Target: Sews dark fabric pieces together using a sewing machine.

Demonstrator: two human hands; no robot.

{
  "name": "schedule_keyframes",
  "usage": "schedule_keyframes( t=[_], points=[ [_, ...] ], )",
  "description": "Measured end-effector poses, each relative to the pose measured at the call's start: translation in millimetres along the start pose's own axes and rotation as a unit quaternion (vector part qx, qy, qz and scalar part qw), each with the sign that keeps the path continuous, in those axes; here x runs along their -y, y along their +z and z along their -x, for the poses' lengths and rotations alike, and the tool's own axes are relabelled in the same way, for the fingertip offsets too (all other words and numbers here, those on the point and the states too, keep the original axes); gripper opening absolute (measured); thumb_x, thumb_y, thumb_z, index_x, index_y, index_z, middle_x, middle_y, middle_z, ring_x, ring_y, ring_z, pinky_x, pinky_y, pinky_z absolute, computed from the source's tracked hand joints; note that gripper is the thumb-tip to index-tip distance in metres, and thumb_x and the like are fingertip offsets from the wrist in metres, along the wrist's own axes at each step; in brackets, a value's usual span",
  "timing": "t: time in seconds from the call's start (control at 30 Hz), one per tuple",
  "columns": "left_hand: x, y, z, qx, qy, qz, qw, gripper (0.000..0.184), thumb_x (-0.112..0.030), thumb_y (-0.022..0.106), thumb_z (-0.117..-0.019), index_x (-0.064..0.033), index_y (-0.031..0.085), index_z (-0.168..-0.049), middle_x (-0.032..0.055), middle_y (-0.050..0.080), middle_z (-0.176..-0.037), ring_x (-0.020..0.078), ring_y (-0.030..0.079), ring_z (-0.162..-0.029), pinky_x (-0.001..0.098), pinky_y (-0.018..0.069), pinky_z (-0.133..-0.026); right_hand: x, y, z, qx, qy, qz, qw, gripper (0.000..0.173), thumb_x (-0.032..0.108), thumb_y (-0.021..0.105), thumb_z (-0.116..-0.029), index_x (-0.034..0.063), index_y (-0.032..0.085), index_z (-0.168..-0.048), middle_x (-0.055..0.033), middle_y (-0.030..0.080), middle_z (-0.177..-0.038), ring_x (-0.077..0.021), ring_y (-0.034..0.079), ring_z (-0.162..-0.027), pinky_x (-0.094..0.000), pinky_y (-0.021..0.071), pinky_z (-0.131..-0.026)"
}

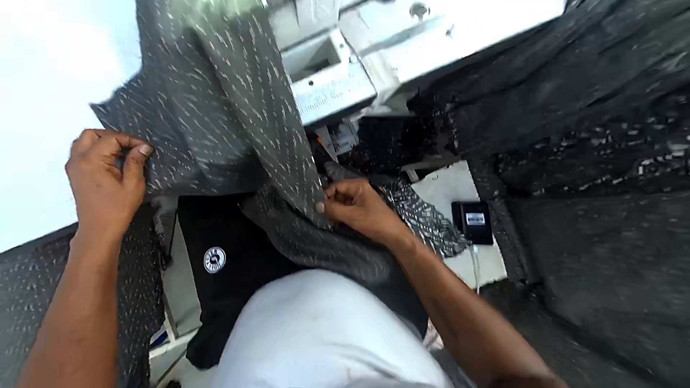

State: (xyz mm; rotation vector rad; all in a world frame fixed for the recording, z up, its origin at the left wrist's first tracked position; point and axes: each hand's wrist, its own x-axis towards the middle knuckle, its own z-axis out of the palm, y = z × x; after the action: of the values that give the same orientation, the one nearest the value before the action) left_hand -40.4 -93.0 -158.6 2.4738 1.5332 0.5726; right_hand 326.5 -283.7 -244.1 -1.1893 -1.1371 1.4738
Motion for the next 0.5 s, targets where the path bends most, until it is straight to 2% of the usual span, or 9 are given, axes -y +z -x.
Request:
schedule_keyframes(
  t=[0.07,0.17,0.23,0.3,0.33,0.4,0.5],
  points=[
    [-2.8,-21.7,-7.0,-0.029,0.023,-0.045,0.998,0.036,-0.025,0.048,-0.1075,0.0063,0.063,-0.113,0.0295,0.061,-0.111,0.045,0.062,-0.098,0.0622,0.0492,-0.087,8.0,-1.9,7.0,0.024,-0.011,-0.005,1.0,0.013,0.016,0.07,-0.095,0.0048,0.067,-0.091,-0.004,0.066,-0.07,-0.0135,0.065,-0.059,-0.0318,0.059,-0.055],
    [4.9,-62.1,-16.0,-0.096,-0.01,-0.072,0.993,0.04,-0.026,0.042,-0.1104,0.0109,0.056,-0.118,0.034,0.062,-0.097,0.0466,0.063,-0.081,0.0636,0.0487,-0.075,6.4,-6.6,10.7,0.049,-0.023,-0.039,0.998,0.009,0.018,0.07,-0.0965,0.0121,0.064,-0.093,0.0057,0.064,-0.072,-0.0053,0.064,-0.062,-0.0253,0.0581,-0.057],
    [13.9,-74.6,-16.9,-0.094,-0.057,-0.031,0.993,0.041,-0.031,0.042,-0.11,0.0074,0.055,-0.119,0.0272,0.06,-0.09,0.0369,0.06,-0.07,0.0573,0.0492,-0.066,-1.9,-8.7,7.1,0.038,-0.016,-0.035,0.999,0.009,0.018,0.069,-0.0966,0.0117,0.063,-0.093,0.0051,0.064,-0.072,-0.0056,0.062,-0.059,-0.0246,0.0555,-0.054],
    [13.2,-79.6,-18.4,-0.093,-0.094,0.032,0.991,0.038,-0.035,0.045,-0.1087,-0.0008,0.057,-0.118,0.0119,0.062,-0.085,0.0177,0.061,-0.054,0.0388,0.0555,-0.049,0.7,-9.9,6.1,0.048,-0.023,-0.031,0.998,0.01,0.018,0.07,-0.0967,0.0118,0.063,-0.094,0.0041,0.065,-0.072,-0.0077,0.064,-0.058,-0.0269,0.0575,-0.053],
    [10.5,-81.6,-19.1,-0.098,-0.106,0.073,0.987,0.034,-0.034,0.047,-0.1081,-0.0026,0.057,-0.118,0.0078,0.063,-0.085,0.0127,0.06,-0.052,0.0326,0.0552,-0.046,4.4,-8.6,8.5,0.056,-0.025,-0.037,0.997,0.01,0.019,0.07,-0.0969,0.0129,0.063,-0.094,0.0043,0.066,-0.073,-0.008,0.065,-0.058,-0.0275,0.0584,-0.052],
    [12.2,-83.2,-23.8,-0.119,-0.11,0.143,0.976,0.028,-0.029,0.053,-0.1061,-0.0044,0.058,-0.117,0.0018,0.065,-0.086,0.0068,0.062,-0.055,0.0257,0.0568,-0.049,9.0,-6.6,9.5,0.061,-0.03,-0.05,0.996,0.009,0.019,0.069,-0.0977,0.0148,0.062,-0.095,0.0056,0.064,-0.072,-0.0069,0.064,-0.057,-0.0267,0.0577,-0.051],
    [14.4,-85.3,-37.6,-0.157,-0.109,0.238,0.952,0.018,-0.019,0.061,-0.1028,-0.0066,0.059,-0.115,-0.0053,0.068,-0.09,0.0048,0.069,-0.069,0.0266,0.0635,-0.065,16.5,-6.4,-1.7,0.039,-0.038,-0.049,0.997,0.005,0.015,0.068,-0.0973,0.0143,0.063,-0.096,0.006,0.065,-0.072,-0.0055,0.063,-0.056,-0.0245,0.0558,-0.049]
  ],
)
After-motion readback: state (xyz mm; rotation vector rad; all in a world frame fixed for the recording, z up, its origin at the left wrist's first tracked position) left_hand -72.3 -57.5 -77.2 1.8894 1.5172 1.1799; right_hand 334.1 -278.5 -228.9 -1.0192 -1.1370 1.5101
